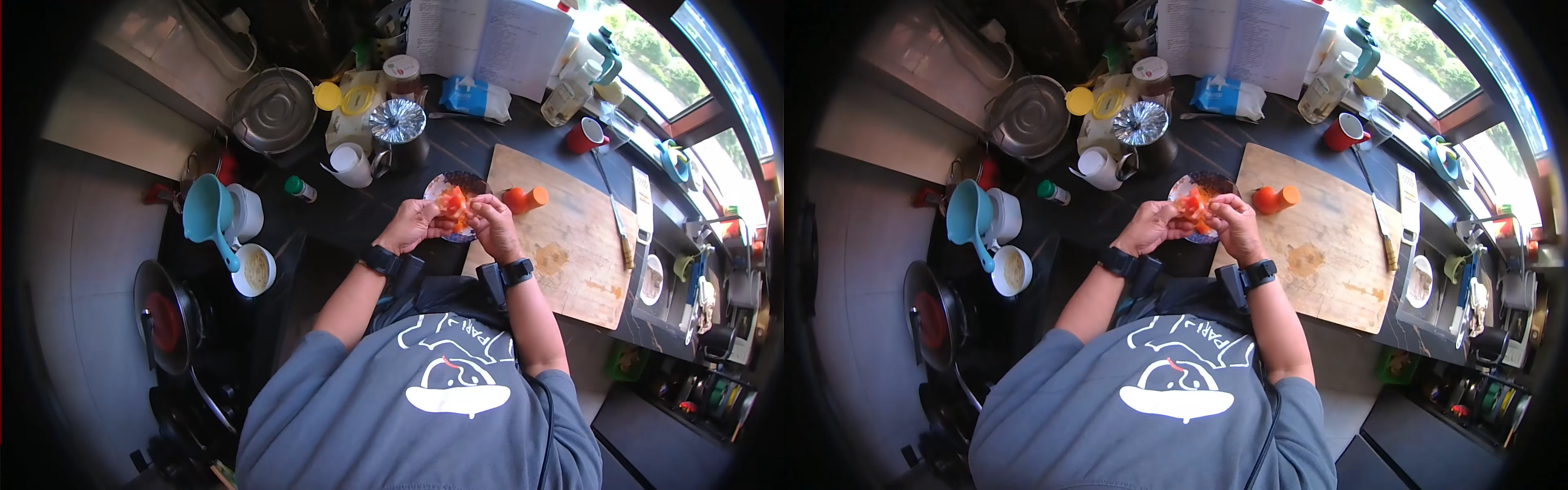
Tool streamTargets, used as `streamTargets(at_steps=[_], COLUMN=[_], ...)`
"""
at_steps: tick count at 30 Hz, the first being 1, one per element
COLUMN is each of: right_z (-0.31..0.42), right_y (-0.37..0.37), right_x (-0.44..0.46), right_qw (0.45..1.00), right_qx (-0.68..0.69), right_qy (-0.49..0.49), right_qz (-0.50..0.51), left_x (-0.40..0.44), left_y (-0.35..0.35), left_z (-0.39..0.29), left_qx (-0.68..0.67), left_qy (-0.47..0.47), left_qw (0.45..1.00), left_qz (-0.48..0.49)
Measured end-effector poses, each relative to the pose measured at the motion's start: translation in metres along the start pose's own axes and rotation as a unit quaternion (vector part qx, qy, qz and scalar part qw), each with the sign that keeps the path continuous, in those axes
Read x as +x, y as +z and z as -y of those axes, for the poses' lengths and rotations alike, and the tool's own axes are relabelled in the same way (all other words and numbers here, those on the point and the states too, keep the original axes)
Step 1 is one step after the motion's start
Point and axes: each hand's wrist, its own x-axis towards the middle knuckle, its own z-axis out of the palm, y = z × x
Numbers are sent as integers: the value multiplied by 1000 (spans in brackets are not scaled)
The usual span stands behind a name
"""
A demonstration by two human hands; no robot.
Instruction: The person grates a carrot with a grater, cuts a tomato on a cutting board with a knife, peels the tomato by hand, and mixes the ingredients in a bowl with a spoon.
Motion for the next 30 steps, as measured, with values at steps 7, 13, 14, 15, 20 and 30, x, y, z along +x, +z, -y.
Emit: streamTargets(at_steps=[7,13,14,15,20,30], right_z=[-10,1,-1,-3,-3,11], right_y=[19,-7,-9,-10,18,14], right_x=[3,15,16,17,7,1], right_qw=[780,802,802,775,852,842], right_qx=[-578,-551,-552,-588,-502,-528], right_qy=[-234,-182,-180,-215,-119,-111], right_qz=[-56,-143,-142,-81,-88,9], left_x=[7,-10,-8,-5,6,-1], left_y=[-5,8,6,6,4,17], left_z=[6,-13,-11,-11,3,-2], left_qx=[406,300,298,386,577,625], left_qy=[102,188,187,220,286,335], left_qw=[903,926,927,887,754,697], left_qz=[-101,-129,-131,-127,-129,-104])
